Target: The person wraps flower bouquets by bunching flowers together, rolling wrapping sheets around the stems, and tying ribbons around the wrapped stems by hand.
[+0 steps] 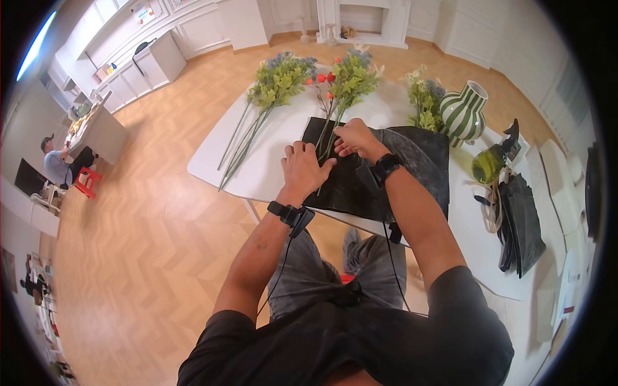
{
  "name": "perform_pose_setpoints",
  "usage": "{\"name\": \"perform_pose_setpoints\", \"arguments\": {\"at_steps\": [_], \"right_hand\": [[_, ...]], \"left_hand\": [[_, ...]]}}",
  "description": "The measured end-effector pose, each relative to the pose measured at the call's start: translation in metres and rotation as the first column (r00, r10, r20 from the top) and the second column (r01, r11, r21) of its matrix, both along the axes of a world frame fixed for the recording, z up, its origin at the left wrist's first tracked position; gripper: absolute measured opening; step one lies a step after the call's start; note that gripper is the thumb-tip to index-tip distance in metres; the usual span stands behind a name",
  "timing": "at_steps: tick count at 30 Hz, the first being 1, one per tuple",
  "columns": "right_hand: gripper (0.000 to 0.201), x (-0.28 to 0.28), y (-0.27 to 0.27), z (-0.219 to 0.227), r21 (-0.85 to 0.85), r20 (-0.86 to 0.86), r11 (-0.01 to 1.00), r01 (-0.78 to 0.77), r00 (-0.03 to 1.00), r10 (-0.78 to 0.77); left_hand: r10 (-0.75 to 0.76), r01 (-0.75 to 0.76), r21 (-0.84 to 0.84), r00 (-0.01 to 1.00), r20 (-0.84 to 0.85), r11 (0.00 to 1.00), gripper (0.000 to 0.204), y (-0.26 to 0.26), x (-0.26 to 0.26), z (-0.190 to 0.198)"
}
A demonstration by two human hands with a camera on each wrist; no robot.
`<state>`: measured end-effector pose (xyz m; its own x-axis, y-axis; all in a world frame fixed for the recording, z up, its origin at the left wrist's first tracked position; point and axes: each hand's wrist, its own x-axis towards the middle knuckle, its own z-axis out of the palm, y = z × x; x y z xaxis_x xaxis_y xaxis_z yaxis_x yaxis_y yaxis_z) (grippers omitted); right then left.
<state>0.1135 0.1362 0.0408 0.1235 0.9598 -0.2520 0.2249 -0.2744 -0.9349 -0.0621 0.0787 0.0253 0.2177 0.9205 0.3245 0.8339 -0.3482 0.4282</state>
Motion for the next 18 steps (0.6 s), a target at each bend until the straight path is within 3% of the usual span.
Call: {"name": "perform_pose_setpoints", "arguments": {"at_steps": [1,2,8,12,18], "right_hand": [[0.032,-0.001,0.000,-0.002,-0.006,-0.114,0.998,-0.062,0.992,0.061],[0.032,-0.001,0.000,-0.004,-0.008,-0.114,0.998,-0.065,0.991,0.063],[0.029,-0.009,0.011,-0.017,0.069,-0.139,0.993,-0.097,0.985,0.106],[0.028,-0.014,0.011,-0.026,0.136,-0.001,0.986,-0.095,0.995,0.096],[0.029,-0.033,0.003,-0.006,0.170,0.312,0.979,-0.112,0.948,0.055]], "left_hand": [[0.006,-0.002,0.063,0.998,-0.059,0.998,0.048,-0.002,0.001,-0.002],[0.017,-0.002,0.125,0.993,-0.118,0.992,0.045,-0.004,0.001,-0.004],[0.002,0.004,0.029,0.982,-0.190,1.000,0.028,-0.002,0.005,-0.004],[0.033,-0.026,0.051,0.990,-0.135,0.998,0.025,0.001,0.010,-0.016],[-0.049,0.060,0.029,0.958,-0.282,0.998,0.024,0.004,0.009,-0.013]]}}
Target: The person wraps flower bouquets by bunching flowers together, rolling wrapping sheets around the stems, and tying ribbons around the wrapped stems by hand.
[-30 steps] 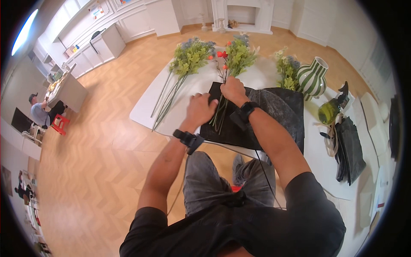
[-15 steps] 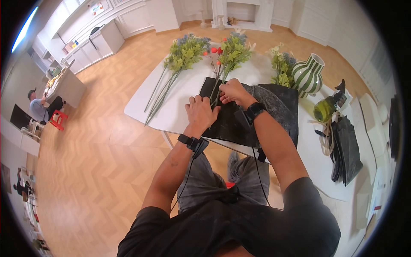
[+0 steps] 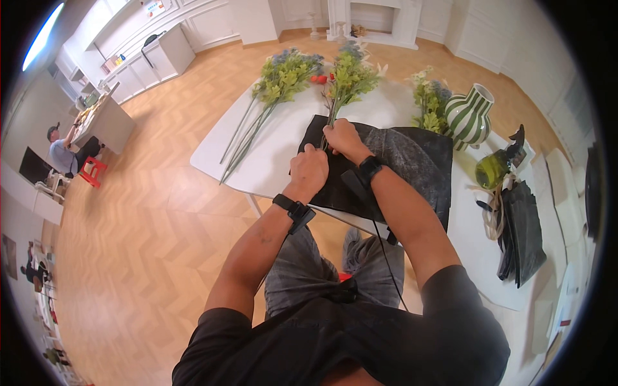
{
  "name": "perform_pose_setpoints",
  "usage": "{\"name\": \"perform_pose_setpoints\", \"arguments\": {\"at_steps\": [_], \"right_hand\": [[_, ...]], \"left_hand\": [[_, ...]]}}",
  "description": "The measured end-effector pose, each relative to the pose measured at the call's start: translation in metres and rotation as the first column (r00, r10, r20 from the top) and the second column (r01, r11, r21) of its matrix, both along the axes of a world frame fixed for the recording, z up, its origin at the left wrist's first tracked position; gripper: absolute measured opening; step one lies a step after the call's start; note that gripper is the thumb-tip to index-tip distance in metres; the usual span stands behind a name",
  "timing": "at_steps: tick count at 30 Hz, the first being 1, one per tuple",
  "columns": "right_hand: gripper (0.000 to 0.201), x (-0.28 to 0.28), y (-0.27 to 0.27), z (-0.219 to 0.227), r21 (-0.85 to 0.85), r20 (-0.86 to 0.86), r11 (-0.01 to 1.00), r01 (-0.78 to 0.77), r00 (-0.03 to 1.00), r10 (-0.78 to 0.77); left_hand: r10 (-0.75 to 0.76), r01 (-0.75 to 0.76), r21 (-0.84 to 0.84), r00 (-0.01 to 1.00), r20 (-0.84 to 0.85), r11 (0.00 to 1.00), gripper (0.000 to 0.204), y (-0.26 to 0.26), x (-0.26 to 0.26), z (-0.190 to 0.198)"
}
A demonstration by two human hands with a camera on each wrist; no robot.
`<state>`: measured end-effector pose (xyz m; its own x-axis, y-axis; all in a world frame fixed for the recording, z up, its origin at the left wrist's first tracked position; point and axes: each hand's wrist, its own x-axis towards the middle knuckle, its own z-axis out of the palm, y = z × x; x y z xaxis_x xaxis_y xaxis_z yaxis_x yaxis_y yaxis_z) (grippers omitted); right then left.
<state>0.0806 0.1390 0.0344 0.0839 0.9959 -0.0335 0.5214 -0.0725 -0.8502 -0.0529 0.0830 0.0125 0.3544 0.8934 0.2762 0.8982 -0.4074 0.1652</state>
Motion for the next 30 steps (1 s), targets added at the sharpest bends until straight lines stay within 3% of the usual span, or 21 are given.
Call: {"name": "perform_pose_setpoints", "arguments": {"at_steps": [5,7,11,14,16,20,23,25,30], "right_hand": [[0.030,-0.002,0.009,-0.007,-0.024,0.160,1.000,-0.009,0.987,0.013],[0.031,-0.002,0.015,-0.017,0.152,0.327,0.988,-0.001,0.944,-0.049],[0.030,-0.003,0.006,-0.014,0.087,0.196,0.991,0.101,0.974,-0.116],[0.033,-0.004,0.005,-0.011,0.137,0.322,0.990,0.023,0.944,-0.066],[0.036,-0.005,0.001,-0.008,0.074,0.208,0.994,0.075,0.974,-0.089],[0.032,-0.006,-0.002,-0.002,0.009,0.150,1.000,0.022,0.988,-0.023],[0.029,-0.005,0.002,-0.009,0.047,-0.003,0.998,0.028,1.000,-0.028],[0.027,-0.001,0.005,-0.014,-0.025,-0.180,0.999,0.048,0.982,-0.052],[0.030,-0.001,0.008,-0.017,-0.061,-0.191,0.998,0.020,0.981,-0.032]], "left_hand": [[0.019,-0.020,0.012,0.996,0.084,1.000,0.031,-0.003,-0.002,0.002],[0.019,-0.018,-0.021,0.998,0.062,1.000,0.033,-0.004,-0.005,0.013],[0.000,0.001,-0.054,1.000,0.005,0.999,0.036,-0.003,-0.004,0.011],[-0.032,0.032,0.014,0.999,0.023,0.999,0.035,0.000,-0.004,0.003],[-0.031,0.030,0.021,1.000,0.007,0.999,0.034,0.001,-0.004,0.001],[-0.037,0.038,0.036,0.999,-0.036,0.999,0.032,0.004,-0.002,-0.004],[-0.031,0.034,0.056,0.998,-0.061,0.998,0.031,0.005,-0.002,-0.007],[-0.055,0.057,0.033,0.996,-0.069,0.998,0.032,0.005,-0.004,-0.003],[-0.137,0.128,-0.093,0.986,-0.098,0.987,0.031,0.011,-0.005,0.016]]}}
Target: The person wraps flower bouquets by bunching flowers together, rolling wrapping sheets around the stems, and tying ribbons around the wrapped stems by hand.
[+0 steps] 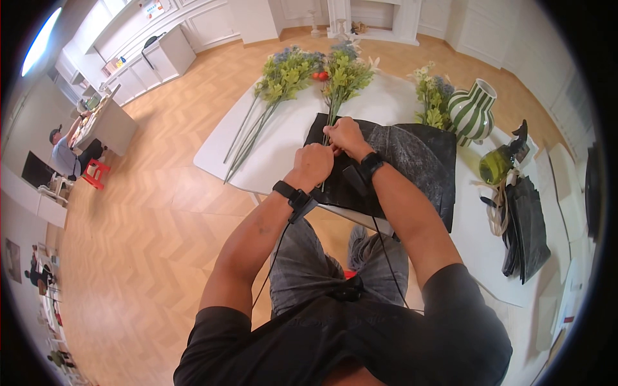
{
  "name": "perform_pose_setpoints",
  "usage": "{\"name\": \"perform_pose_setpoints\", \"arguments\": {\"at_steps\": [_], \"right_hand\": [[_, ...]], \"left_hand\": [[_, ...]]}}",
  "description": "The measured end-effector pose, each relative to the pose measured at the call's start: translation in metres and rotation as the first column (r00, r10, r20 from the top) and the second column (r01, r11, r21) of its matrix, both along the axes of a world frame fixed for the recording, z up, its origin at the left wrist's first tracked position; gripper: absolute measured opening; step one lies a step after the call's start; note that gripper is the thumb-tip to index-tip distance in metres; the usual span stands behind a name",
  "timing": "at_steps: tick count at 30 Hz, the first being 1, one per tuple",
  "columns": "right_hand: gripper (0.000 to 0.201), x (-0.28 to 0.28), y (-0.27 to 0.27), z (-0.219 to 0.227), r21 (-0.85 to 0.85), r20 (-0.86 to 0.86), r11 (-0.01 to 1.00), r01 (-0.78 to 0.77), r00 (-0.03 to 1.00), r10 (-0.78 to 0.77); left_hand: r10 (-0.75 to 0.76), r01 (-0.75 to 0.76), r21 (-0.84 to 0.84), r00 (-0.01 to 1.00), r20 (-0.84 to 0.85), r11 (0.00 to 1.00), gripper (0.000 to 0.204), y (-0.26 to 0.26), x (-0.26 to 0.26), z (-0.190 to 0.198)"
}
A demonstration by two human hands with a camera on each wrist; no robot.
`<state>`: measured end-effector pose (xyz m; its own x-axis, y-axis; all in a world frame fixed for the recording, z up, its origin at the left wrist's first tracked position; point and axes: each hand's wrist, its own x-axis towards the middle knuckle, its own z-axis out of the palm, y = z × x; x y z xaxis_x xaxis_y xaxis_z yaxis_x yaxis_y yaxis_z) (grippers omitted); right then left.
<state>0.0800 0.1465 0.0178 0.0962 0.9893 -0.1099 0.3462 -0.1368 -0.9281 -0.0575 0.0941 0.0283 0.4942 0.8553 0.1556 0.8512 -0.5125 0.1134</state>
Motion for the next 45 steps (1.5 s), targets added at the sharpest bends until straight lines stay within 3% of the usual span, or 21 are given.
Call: {"name": "perform_pose_setpoints", "arguments": {"at_steps": [5,10,14,17,19,20,22,23,25,29,31,35,39,42,45], "right_hand": [[0.032,0.003,-0.003,-0.001,0.004,0.001,0.999,0.037,0.999,-0.037],[0.027,0.001,-0.013,0.006,0.044,-0.160,0.997,0.058,0.986,-0.050],[0.023,0.004,-0.012,0.003,0.073,-0.125,0.997,0.019,0.992,-0.010],[0.020,0.005,-0.010,0.005,0.085,-0.061,0.996,-0.014,0.998,0.019],[0.021,0.002,-0.011,0.006,0.069,0.112,0.998,0.010,0.994,-0.018],[0.021,0.001,-0.011,0.006,0.066,0.110,0.998,0.009,0.994,-0.017],[0.020,0.002,-0.007,0.007,0.069,0.308,0.996,-0.052,0.951,0.029],[0.020,0.000,-0.005,0.004,0.069,0.308,0.996,-0.052,0.951,0.028],[0.032,-0.005,-0.003,0.002,0.116,0.547,0.985,-0.127,0.836,0.043],[0.030,-0.008,-0.004,0.014,0.037,0.516,0.989,-0.142,0.851,0.103],[0.030,-0.011,-0.009,0.022,0.006,0.613,0.975,-0.223,0.771,0.172],[0.033,-0.014,-0.003,0.018,-0.020,0.658,0.968,-0.249,0.726,0.200],[0.025,-0.013,-0.004,0.015,0.012,0.622,0.978,-0.207,0.767,0.155],[0.024,-0.014,-0.006,0.018,-0.021,0.615,0.983,-0.182,0.773,0.156],[0.024,-0.013,-0.004,0.016,0.003,0.657,0.977,-0.212,0.737,0.158]], "left_hand": [[-0.081,0.082,0.037,0.996,-0.029,0.996,0.031,0.003,0.003,0.001],[-0.068,0.069,0.078,0.998,-0.017,0.995,0.028,0.005,0.000,-0.010],[-0.081,0.080,0.118,0.997,0.007,0.990,0.027,0.005,-0.001,-0.012],[-0.110,0.106,0.131,0.994,0.022,0.986,0.015,0.003,-0.002,-0.011],[-0.118,0.115,0.146,0.993,0.014,0.983,0.016,0.000,-0.003,-0.011],[-0.126,0.122,0.163,0.992,0.009,0.979,0.018,-0.002,-0.003,-0.010],[-0.112,0.107,0.162,0.993,0.026,0.981,0.020,-0.001,-0.001,-0.011],[-0.101,0.092,0.163,0.994,0.042,0.982,0.022,0.000,0.000,-0.012],[-0.093,0.091,0.183,0.996,0.000,0.979,0.026,0.001,0.001,-0.015],[-0.054,0.056,0.189,0.998,-0.015,0.980,0.031,0.002,-0.002,-0.021],[-0.060,0.056,0.174,0.998,0.013,0.983,0.032,0.001,-0.004,-0.021],[-0.089,0.083,0.107,0.995,0.055,0.991,0.028,-0.008,-0.009,-0.012],[-0.104,0.104,0.030,0.995,0.008,0.994,0.029,-0.029,-0.020,0.002],[-0.061,0.061,0.038,0.998,0.002,0.997,0.030,-0.050,-0.025,-0.001],[-0.048,0.042,0.190,0.999,0.026,0.981,0.030,-0.060,-0.023,-0.010]]}}
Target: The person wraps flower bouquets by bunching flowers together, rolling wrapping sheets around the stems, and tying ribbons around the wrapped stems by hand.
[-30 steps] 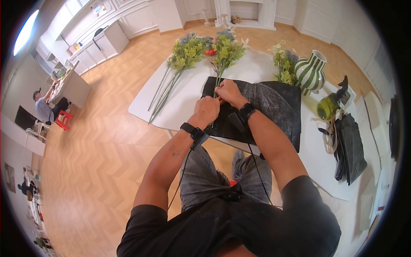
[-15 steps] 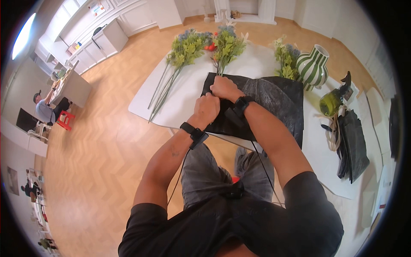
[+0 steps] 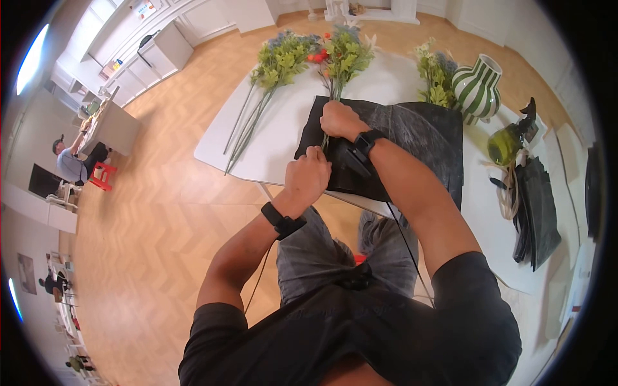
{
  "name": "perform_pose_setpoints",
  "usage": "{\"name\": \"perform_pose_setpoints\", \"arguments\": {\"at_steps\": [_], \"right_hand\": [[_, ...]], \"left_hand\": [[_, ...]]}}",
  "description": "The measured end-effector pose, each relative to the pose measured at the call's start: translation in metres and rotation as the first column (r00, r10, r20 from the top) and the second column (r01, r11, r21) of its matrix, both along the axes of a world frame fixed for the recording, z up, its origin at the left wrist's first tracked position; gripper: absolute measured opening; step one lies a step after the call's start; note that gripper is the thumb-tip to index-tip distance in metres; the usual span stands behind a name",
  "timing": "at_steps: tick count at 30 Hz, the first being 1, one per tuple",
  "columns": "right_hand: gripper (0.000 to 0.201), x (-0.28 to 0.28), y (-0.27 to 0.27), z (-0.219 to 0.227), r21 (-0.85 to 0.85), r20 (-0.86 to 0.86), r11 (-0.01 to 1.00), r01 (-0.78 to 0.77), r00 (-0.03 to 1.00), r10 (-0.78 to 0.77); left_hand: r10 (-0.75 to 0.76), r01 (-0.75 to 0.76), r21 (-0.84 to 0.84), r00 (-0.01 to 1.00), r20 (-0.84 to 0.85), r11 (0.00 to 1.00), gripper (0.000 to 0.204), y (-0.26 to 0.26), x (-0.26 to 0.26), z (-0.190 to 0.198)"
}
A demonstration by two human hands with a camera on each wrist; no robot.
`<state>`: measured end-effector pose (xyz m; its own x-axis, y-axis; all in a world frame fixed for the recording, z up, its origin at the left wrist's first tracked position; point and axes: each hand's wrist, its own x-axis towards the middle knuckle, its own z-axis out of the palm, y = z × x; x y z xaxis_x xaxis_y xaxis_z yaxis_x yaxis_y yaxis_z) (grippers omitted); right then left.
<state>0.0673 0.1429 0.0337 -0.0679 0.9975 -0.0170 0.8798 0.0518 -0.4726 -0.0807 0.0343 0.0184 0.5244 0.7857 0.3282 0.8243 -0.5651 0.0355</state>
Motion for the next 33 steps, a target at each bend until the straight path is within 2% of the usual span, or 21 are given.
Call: {"name": "perform_pose_setpoints", "arguments": {"at_steps": [3,5,9,11,12,14,15,16,18,19,21,25,28,30,31,33], "right_hand": [[0.026,0.000,-0.008,0.004,0.053,0.032,0.998,-0.042,0.999,0.041],[0.027,-0.002,-0.009,0.002,0.080,0.073,0.994,-0.069,0.995,0.063],[0.027,-0.003,-0.007,-0.004,0.138,0.107,0.986,-0.090,0.991,0.076],[0.025,-0.004,-0.012,-0.005,0.162,0.093,0.983,-0.083,0.993,0.069],[0.024,-0.004,-0.014,-0.005,0.186,0.080,0.980,-0.074,0.995,0.060],[0.023,-0.005,-0.016,-0.006,0.204,0.083,0.977,-0.060,0.996,0.044],[0.022,-0.005,-0.017,-0.007,0.218,0.080,0.975,-0.044,0.996,0.027],[0.022,-0.006,-0.019,-0.006,0.217,0.078,0.975,-0.043,0.997,0.027],[0.022,-0.007,-0.023,0.000,0.179,0.084,0.983,-0.041,0.996,0.026],[0.022,-0.007,-0.022,-0.003,0.183,0.083,0.982,-0.043,0.996,0.028],[0.023,-0.006,-0.020,-0.008,0.212,0.081,0.976,-0.037,0.996,0.020],[0.024,-0.006,-0.023,-0.007,0.206,0.065,0.978,-0.009,0.998,-0.005],[0.027,-0.005,-0.022,-0.009,0.207,0.043,0.978,-0.009,0.999,0.000],[0.031,-0.004,-0.022,-0.011,0.218,0.028,0.976,-0.004,1.000,-0.003],[0.031,-0.004,-0.021,-0.013,0.221,0.024,0.975,-0.005,1.000,0.000],[0.033,-0.004,-0.018,-0.016,0.211,-0.025,0.977,0.029,0.999,-0.024]], "left_hand": [[0.007,-0.007,0.027,1.000,-0.011,1.000,0.031,0.001,0.001,-0.009],[-0.013,0.021,0.056,0.992,-0.126,0.998,0.034,0.003,0.001,-0.009],[-0.019,0.025,0.036,0.988,-0.152,0.999,0.037,0.003,-0.001,-0.002],[-0.017,0.015,-0.065,1.000,-0.023,0.998,0.032,0.002,-0.006,0.007],[-0.017,0.015,-0.063,1.000,-0.023,0.998,0.032,0.006,-0.012,0.010],[0.017,0.037,-0.244,0.976,0.217,0.969,0.027,0.025,-0.023,0.020],[0.092,-0.036,-0.191,0.952,0.292,0.981,0.025,0.036,-0.028,0.020],[0.074,-0.036,-0.116,0.935,0.347,0.993,0.028,0.054,-0.035,0.016],[0.203,-0.156,-0.219,0.956,0.214,0.963,0.031,0.083,-0.042,0.017],[0.204,-0.158,-0.215,0.955,0.214,0.964,0.031,0.089,-0.039,0.024],[0.251,-0.211,-0.436,0.967,0.035,0.875,0.042,0.098,-0.028,0.038],[0.223,-0.164,-0.525,0.973,0.050,0.835,0.047,0.112,-0.011,0.038],[0.240,-0.199,-0.513,0.971,0.013,0.835,0.038,0.113,-0.006,0.043],[0.274,-0.153,-0.665,0.958,0.080,0.731,0.036,0.116,-0.006,0.045],[0.276,-0.158,-0.662,0.958,0.077,0.732,0.036,0.117,-0.005,0.044],[0.346,-0.159,-0.761,0.934,0.091,0.629,0.033,0.121,-0.004,0.043]]}}
